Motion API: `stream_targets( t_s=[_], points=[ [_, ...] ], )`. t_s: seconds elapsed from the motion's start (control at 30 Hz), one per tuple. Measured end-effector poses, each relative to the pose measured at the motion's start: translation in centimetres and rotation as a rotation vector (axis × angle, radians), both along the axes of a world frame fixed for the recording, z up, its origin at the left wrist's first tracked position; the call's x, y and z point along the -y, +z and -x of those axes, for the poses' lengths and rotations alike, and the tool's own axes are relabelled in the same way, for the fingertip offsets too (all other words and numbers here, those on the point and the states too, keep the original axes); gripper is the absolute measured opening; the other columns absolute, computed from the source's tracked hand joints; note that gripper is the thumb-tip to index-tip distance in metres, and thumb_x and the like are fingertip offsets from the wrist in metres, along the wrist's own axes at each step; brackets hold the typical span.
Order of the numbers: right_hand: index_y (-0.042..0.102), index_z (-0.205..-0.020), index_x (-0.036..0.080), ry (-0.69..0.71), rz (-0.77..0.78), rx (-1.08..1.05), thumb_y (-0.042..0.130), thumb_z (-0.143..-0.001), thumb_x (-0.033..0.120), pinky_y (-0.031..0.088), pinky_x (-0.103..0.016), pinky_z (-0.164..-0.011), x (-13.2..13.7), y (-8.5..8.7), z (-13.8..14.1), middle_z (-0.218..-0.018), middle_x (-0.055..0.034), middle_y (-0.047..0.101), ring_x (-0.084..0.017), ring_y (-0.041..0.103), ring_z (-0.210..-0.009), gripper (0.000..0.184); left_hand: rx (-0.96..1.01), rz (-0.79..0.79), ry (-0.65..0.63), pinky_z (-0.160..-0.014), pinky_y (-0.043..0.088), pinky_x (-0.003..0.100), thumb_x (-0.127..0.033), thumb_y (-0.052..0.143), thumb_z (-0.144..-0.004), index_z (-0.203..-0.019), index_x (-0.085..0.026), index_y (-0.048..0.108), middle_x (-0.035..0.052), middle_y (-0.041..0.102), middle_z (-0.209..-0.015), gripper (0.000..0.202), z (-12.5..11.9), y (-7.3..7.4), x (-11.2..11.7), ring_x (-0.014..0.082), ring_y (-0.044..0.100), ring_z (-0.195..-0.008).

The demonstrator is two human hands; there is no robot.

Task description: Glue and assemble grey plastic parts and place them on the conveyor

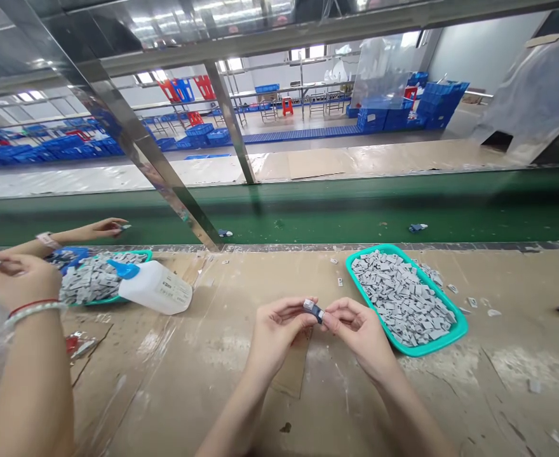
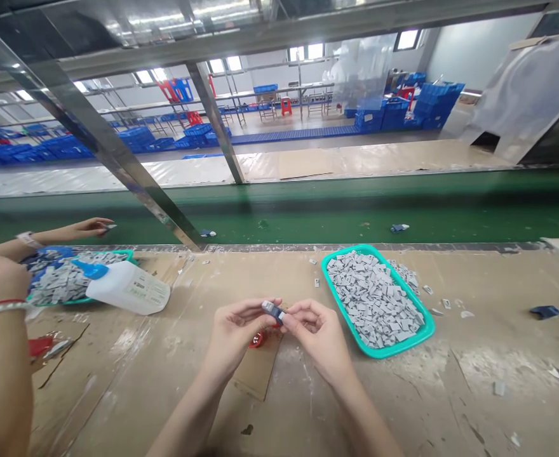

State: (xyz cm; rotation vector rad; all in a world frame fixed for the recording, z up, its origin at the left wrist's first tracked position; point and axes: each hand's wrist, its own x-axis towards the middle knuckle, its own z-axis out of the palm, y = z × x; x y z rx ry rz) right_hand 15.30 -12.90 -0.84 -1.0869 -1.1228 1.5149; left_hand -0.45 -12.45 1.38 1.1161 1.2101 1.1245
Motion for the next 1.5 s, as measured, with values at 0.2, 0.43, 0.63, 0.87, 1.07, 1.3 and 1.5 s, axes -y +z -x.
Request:
stream_targets(
  t_s=[0.2,0.43,0.63,0.87,1.07,1.3,1.5],
  points=[
    [0.048,-0.096,0.020,0.092,0.039,0.056,0.063,-0.077,0.046,0.044,-0.027,-0.065,-0.1,-0.6,-0.6,-0.062,0.0010,0.065,-0.017,0.063,-0.066,0.035,-0.019,0.033,-0.064,-0.083,0.056,0.038,-0.022,0.075,-0.065,-0.084,-0.017,0.074,0.0074,0.073,-0.094,0.020,-0.3,-0.6,0.0,0.0278,0.068,-0.089],
    [0.050,-0.092,0.021,0.099,0.020,0.065,0.063,-0.077,0.046,0.045,-0.028,-0.069,-0.4,-0.7,-0.9,-0.070,-0.0011,0.069,-0.017,0.062,-0.070,0.032,0.047,0.074,-0.212,-0.091,0.052,0.041,-0.020,0.076,-0.064,-0.105,-0.016,0.067,0.0086,0.070,-0.105,0.043,-0.2,-0.8,-0.4,0.0272,0.064,-0.100],
    [0.063,-0.092,0.020,-0.342,-0.111,0.528,0.056,-0.080,0.046,0.044,-0.033,-0.070,-2.2,-1.5,-6.4,-0.084,-0.0068,0.069,-0.022,0.061,-0.078,0.030,-0.128,-0.077,-0.132,-0.101,0.040,0.038,-0.026,0.059,-0.082,-0.123,-0.019,0.053,0.0100,0.062,-0.118,0.042,1.4,-2.1,-2.1,0.0222,0.056,-0.114],
    [0.072,-0.082,0.022,-0.414,-0.275,1.229,0.055,-0.080,0.033,0.037,-0.038,-0.075,-3.6,-5.2,-8.2,-0.083,-0.0094,0.065,-0.027,0.050,-0.084,0.020,-0.579,-0.419,0.109,-0.095,0.040,0.037,-0.022,0.039,-0.087,-0.121,-0.020,0.051,0.0104,0.062,-0.110,0.035,6.4,-4.8,-9.6,0.0220,0.056,-0.108],
    [0.073,-0.091,0.023,-0.433,-0.260,1.321,0.057,-0.080,0.031,0.035,-0.037,-0.071,-4.6,-5.9,-7.2,-0.083,-0.0114,0.062,-0.028,0.046,-0.083,0.021,-0.730,-0.518,0.039,-0.091,0.042,0.039,-0.013,0.039,-0.083,-0.119,-0.017,0.052,0.0108,0.064,-0.106,0.039,6.9,-6.9,-15.9,0.0234,0.058,-0.099],
    [0.068,-0.075,0.021,-0.402,-0.281,1.321,0.057,-0.079,0.028,0.037,-0.039,-0.073,-4.9,-6.0,-7.5,-0.082,-0.0118,0.060,-0.029,0.046,-0.083,0.013,-0.843,-0.590,-0.066,-0.090,0.042,0.041,-0.008,0.042,-0.082,-0.134,-0.019,0.039,0.0113,0.062,-0.109,0.053,4.4,-8.5,-21.1,0.0232,0.055,-0.101],
    [0.060,-0.072,0.021,-0.452,-0.298,1.170,0.050,-0.082,0.034,0.039,-0.035,-0.068,-4.3,-5.1,-7.2,-0.081,-0.0079,0.065,-0.027,0.054,-0.080,0.019,-0.918,-0.648,-0.057,-0.097,0.040,0.042,0.001,0.038,-0.078,-0.136,-0.017,0.036,0.0105,0.060,-0.114,0.062,4.0,-9.7,-22.6,0.0238,0.046,-0.115]
  ],
)
